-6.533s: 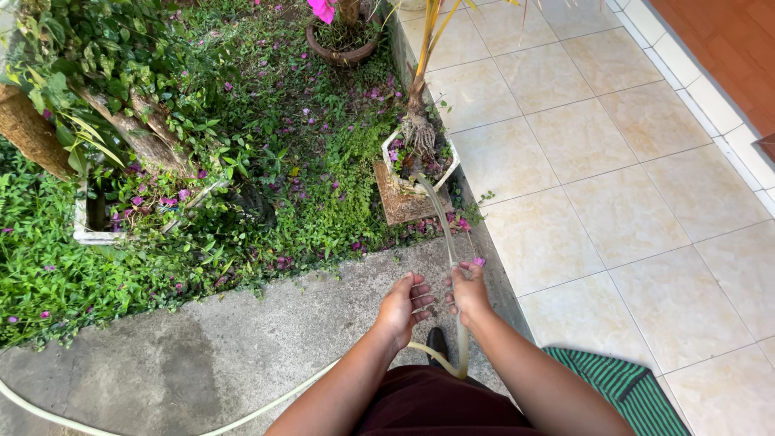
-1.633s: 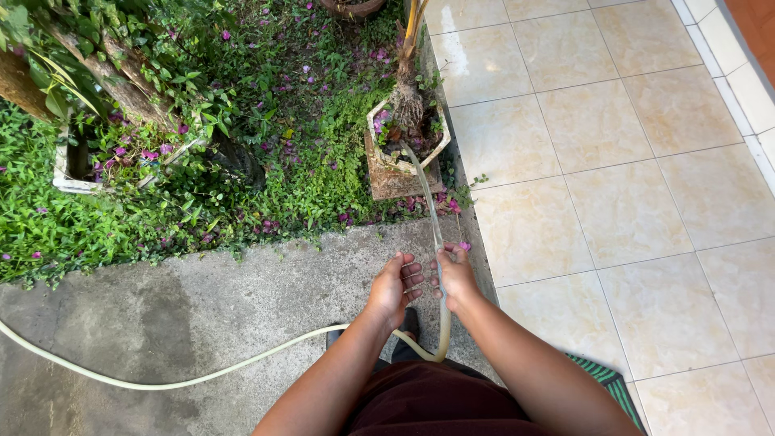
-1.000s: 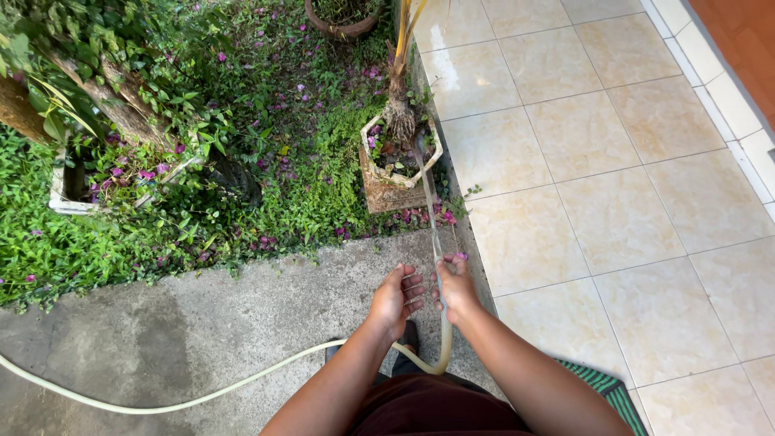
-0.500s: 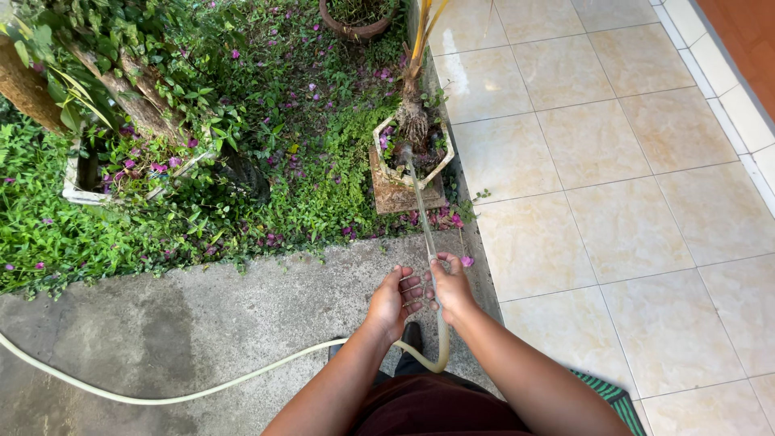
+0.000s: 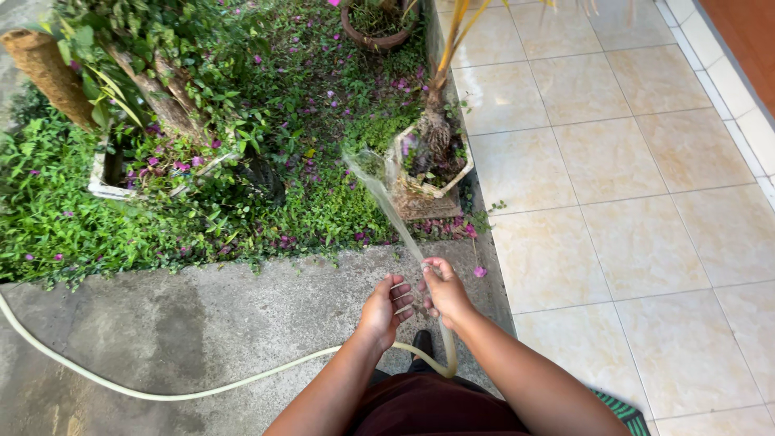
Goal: The person uses a garden hose to water various plants in a garden area. They direct the water stream onto the soil of potted plants, including bougainvillea and a small palm, as well as ground cover and a bonsai tree.
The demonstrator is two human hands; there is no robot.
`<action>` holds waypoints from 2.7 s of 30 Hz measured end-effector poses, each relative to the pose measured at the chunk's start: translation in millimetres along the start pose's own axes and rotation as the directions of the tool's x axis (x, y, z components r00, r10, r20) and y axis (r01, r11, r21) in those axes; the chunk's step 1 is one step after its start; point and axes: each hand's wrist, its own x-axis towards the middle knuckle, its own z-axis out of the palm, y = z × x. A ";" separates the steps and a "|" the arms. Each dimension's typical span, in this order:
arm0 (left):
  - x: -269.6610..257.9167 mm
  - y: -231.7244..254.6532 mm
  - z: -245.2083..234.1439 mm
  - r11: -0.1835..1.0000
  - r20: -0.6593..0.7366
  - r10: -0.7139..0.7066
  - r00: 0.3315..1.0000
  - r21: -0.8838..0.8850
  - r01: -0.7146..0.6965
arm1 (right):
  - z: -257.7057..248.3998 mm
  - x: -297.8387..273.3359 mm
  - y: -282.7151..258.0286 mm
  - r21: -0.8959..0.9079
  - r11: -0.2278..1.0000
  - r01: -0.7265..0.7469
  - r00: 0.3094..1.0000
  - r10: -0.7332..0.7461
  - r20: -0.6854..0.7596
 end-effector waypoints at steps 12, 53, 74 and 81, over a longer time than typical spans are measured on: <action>-28.7 50.2 -73.2 0.997 -0.094 0.017 0.995 -0.069 -0.023 | 58.9 29.8 12.5 0.113 0.990 0.081 0.992 -0.069 -0.109; -118.4 203.8 -196.5 0.921 0.094 0.344 0.934 -0.226 -0.317 | 267.9 -83.0 -76.0 0.067 0.935 0.349 0.927 -0.355 0.119; -149.7 236.6 -179.5 0.888 0.200 0.424 0.883 -0.287 -0.361 | 284.3 -118.7 -127.9 0.209 0.854 0.477 0.857 -0.504 0.103; -153.0 231.8 -186.8 0.878 0.192 0.437 0.879 -0.302 -0.371 | 285.3 -114.2 -124.1 0.274 0.830 0.486 0.863 -0.505 -0.002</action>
